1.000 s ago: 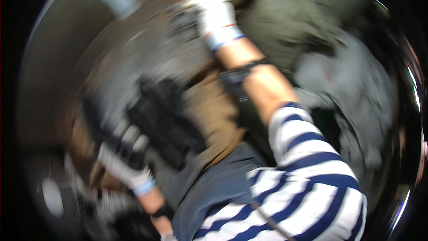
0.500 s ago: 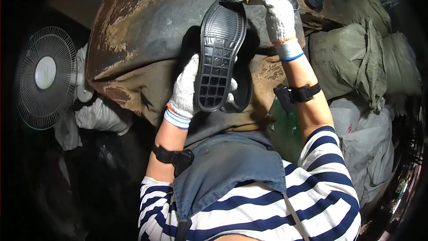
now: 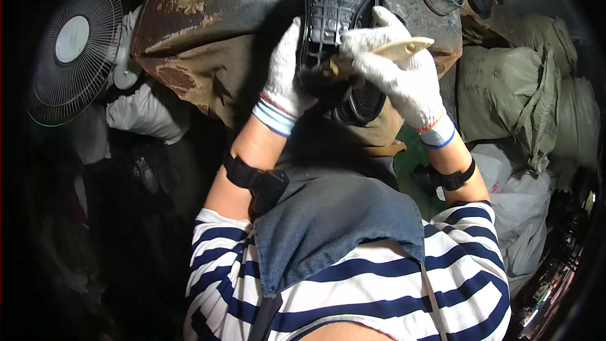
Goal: The person applies liquid to shoe soles with a brush, turning each one to coat the edges and bottom. After finishing a sole, the person tosses it onto a pile on the floor and picks up another from the workbench.
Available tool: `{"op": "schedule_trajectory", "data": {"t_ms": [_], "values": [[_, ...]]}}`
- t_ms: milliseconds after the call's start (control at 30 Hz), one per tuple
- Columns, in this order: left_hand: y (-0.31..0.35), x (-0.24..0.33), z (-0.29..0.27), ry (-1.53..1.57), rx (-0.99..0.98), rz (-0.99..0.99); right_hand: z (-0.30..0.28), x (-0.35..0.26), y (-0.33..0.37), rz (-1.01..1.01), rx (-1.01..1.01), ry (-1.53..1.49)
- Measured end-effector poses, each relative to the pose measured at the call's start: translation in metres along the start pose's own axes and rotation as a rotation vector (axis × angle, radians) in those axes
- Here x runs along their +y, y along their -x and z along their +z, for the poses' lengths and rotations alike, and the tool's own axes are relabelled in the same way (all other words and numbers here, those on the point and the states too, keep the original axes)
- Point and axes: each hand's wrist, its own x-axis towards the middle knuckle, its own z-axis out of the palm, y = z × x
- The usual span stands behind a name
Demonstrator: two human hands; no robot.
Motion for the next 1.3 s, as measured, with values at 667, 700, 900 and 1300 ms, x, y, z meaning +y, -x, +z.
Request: {"op": "schedule_trajectory", "data": {"t_ms": [667, 700, 900, 1300], "values": [[0.031, 0.018, 0.020, -0.482, 0.247, -0.341, -0.094, 0.016, -0.031, -0.336, 0.430, 0.551], [0.030, 0.012, 0.021, -0.388, 0.218, -0.349, -0.102, 0.022, -0.039, -0.442, 0.437, 0.653], [0.049, -0.016, -0.010, 0.064, 0.046, -0.211, -0.046, 0.046, -0.040, -0.709, 0.225, 1.164], [0.040, -0.027, -0.011, 0.063, 0.060, -0.181, -0.049, 0.051, -0.072, -0.578, 0.363, 1.210]]}}
